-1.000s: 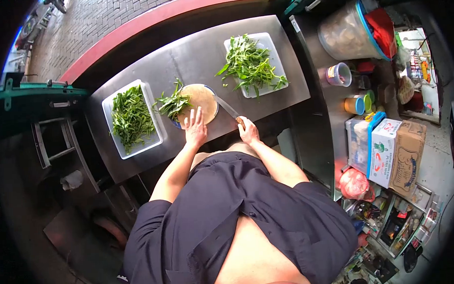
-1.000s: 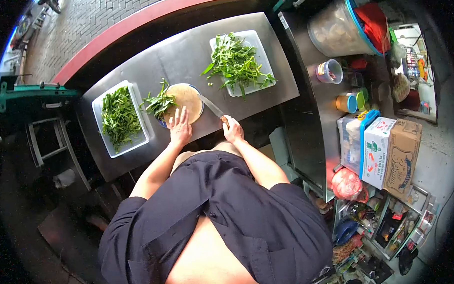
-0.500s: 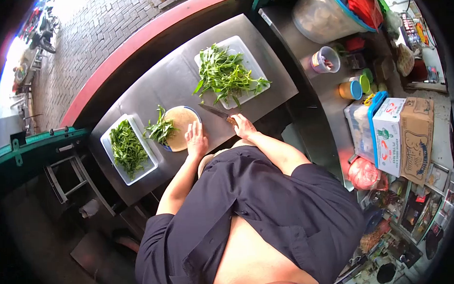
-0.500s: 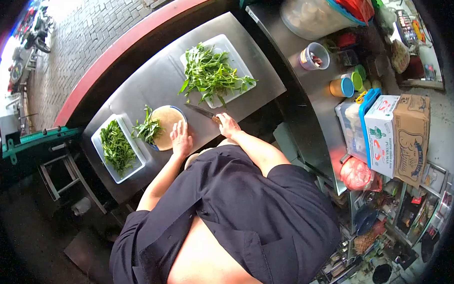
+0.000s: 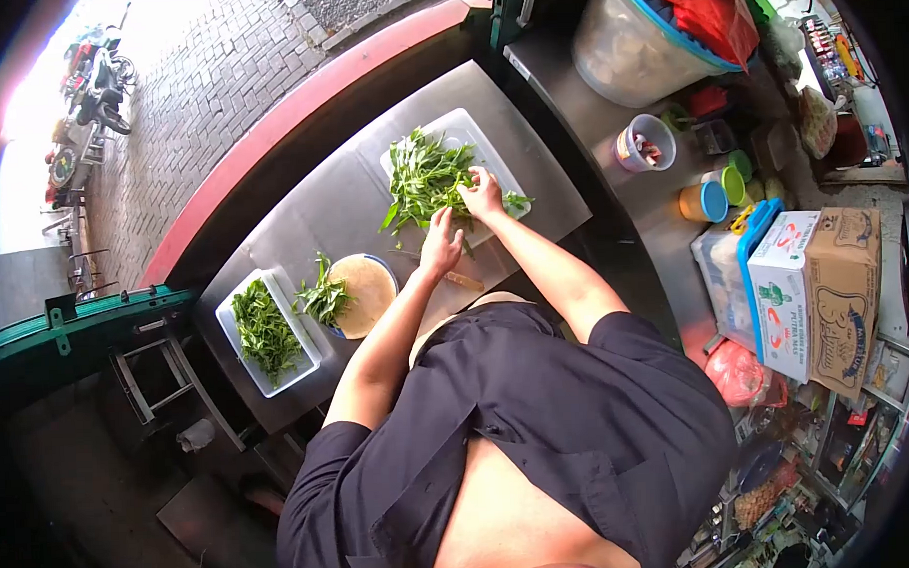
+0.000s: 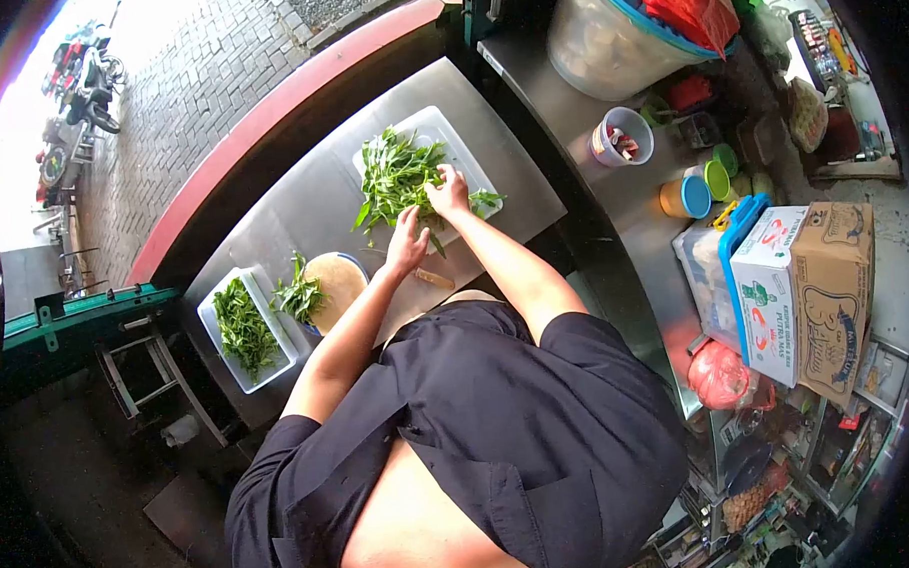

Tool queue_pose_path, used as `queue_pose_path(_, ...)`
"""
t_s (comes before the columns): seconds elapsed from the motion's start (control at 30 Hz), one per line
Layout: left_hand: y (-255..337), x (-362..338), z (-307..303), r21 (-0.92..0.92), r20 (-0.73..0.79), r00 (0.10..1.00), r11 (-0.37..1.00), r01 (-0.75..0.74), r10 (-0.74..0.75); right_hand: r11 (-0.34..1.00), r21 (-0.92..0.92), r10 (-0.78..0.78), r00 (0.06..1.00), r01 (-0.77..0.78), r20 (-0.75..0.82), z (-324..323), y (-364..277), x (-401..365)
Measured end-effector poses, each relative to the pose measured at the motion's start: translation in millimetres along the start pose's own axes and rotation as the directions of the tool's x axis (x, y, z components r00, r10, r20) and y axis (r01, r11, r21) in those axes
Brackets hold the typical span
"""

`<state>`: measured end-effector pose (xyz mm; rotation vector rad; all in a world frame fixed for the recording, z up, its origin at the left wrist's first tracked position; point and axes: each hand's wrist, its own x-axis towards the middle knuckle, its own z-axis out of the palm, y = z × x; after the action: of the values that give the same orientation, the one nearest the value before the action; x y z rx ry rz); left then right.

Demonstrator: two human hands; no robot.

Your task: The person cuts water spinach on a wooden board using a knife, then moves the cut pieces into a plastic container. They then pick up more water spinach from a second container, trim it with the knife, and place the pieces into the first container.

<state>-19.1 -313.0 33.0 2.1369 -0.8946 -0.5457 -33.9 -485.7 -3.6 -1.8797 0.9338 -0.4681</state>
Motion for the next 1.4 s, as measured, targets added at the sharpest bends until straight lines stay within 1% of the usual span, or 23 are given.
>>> queue_pose_path(0.07, 2, 14, -3, 0.013, 0.014, 1.000, 1.000, -0.002, 0.002, 0.996, -0.083, -0.028, 0.990, 0.040, 0.139, 4, 4, 23)
queue_pose_path(0.1, -1, 18, -2, 0.038, 0.055, 0.999, 0.999, -0.007, 0.005, 0.996, -0.081, -0.032, 0.989, 0.044, 0.141, 4, 6, 27)
queue_pose_path(0.17, -5, 24, -2, 0.056, 0.113, 0.994, 0.998, -0.003, -0.004, 0.997, 0.022, -0.072, 0.970, 0.068, 0.234, 2, 5, 30)
queue_pose_path(0.2, -6, 25, -2, 0.057, 0.110, 0.994, 0.998, 0.003, -0.009, 0.997, 0.024, -0.073, 0.968, 0.069, 0.240, 0, 3, 29)
queue_pose_path(0.27, -7, 26, 0, 0.101, 0.122, 0.993, 0.995, -0.014, 0.002, 0.993, 0.114, 0.011, 0.976, -0.037, 0.218, -8, -1, 22)
queue_pose_path(0.4, 5, 18, -6, 0.189, 0.154, 0.988, 0.981, -0.042, 0.013, 0.983, 0.185, -0.018, 0.990, -0.009, 0.141, -37, -26, 10)
queue_pose_path(0.47, 14, 14, -8, 0.275, 0.182, 0.983, 0.961, -0.031, -0.021, 0.983, 0.179, -0.061, 0.991, 0.039, 0.118, -54, -41, 4)
queue_pose_path(0.5, 10, 12, -5, 0.293, 0.147, 0.989, 0.953, -0.073, 0.031, 0.980, 0.193, -0.074, 0.992, 0.054, 0.100, -61, -46, 3)
queue_pose_path(0.63, 12, 7, 1, 0.289, 0.154, 0.988, 0.956, -0.046, 0.001, 0.971, 0.227, -0.084, 0.995, 0.071, 0.046, -79, -52, -10)
queue_pose_path(0.73, 12, 9, 5, 0.259, 0.022, 0.989, 0.954, -0.147, 0.147, 0.947, 0.318, -0.053, 0.998, 0.044, 0.020, -86, -55, -19)
queue_pose_path(0.77, 13, 11, 3, 0.245, 0.027, 0.987, 0.956, -0.162, 0.161, 0.930, 0.367, -0.030, 1.000, 0.025, 0.009, -86, -56, -22)
queue_pose_path(0.8, 14, 13, 1, 0.247, 0.018, 0.987, 0.956, -0.159, 0.159, 0.910, 0.414, -0.004, 1.000, 0.004, -0.001, -86, -57, -25)
queue_pose_path(0.83, 16, 14, -1, 0.219, 0.036, 0.993, 0.969, -0.115, 0.109, 0.910, 0.414, -0.009, 1.000, 0.007, 0.003, -86, -58, -26)
queue_pose_path(0.9, 26, 16, -8, 0.172, 0.082, 0.997, 0.985, -0.006, -0.008, 0.853, 0.518, -0.047, 0.997, 0.069, -0.055, -83, -58, -25)
queue_pose_path(1.03, 13, 18, -4, 0.194, 0.002, 1.000, 0.981, -0.016, 0.016, 0.801, 0.595, -0.046, 0.998, 0.067, -0.051, -84, -67, -21)
queue_pose_path(1.1, 5, 20, -1, 0.065, -0.084, 0.996, 0.998, 0.003, 0.002, 0.757, 0.649, -0.046, 0.997, 0.080, -0.069, -85, -75, -18)
queue_pose_path(1.13, 0, 23, -2, 0.067, -0.089, 0.996, 0.998, 0.000, 0.006, 0.755, 0.650, -0.053, 0.996, 0.086, -0.071, -86, -79, -17)
queue_pose_path(1.2, -4, 25, -6, -0.074, 0.048, 0.992, 0.990, 0.124, -0.121, 0.710, 0.700, -0.023, 0.996, 0.079, -0.089, -89, -88, -19)
queue_pose_path(1.23, -5, 24, -5, -0.047, 0.000, 0.996, 0.995, 0.093, -0.093, 0.649, 0.752, -0.070, 0.993, 0.115, -0.091, -87, -89, -18)
queue_pose_path(1.27, -13, 25, -1, -0.048, -0.005, 0.995, 0.994, 0.095, -0.095, 0.649, 0.752, -0.075, 0.993, 0.115, -0.088, -85, -91, -19)
queue_pose_path(1.33, -31, 29, 10, -0.299, 0.094, 0.980, 0.934, 0.194, -0.173, 0.568, 0.802, -0.139, 0.982, 0.186, -0.129, -82, -96, -21)
queue_pose_path(1.37, -18, 26, 3, -0.302, 0.089, 0.980, 0.933, 0.194, -0.175, 0.569, 0.801, -0.143, 0.982, 0.185, -0.125, -83, -97, -23)
queue_pose_path(1.4, 9, 22, -11, -0.514, 0.182, 0.917, 0.761, 0.397, -0.355, 0.656, 0.741, -0.112, 0.990, 0.140, -0.088, -83, -98, -25)
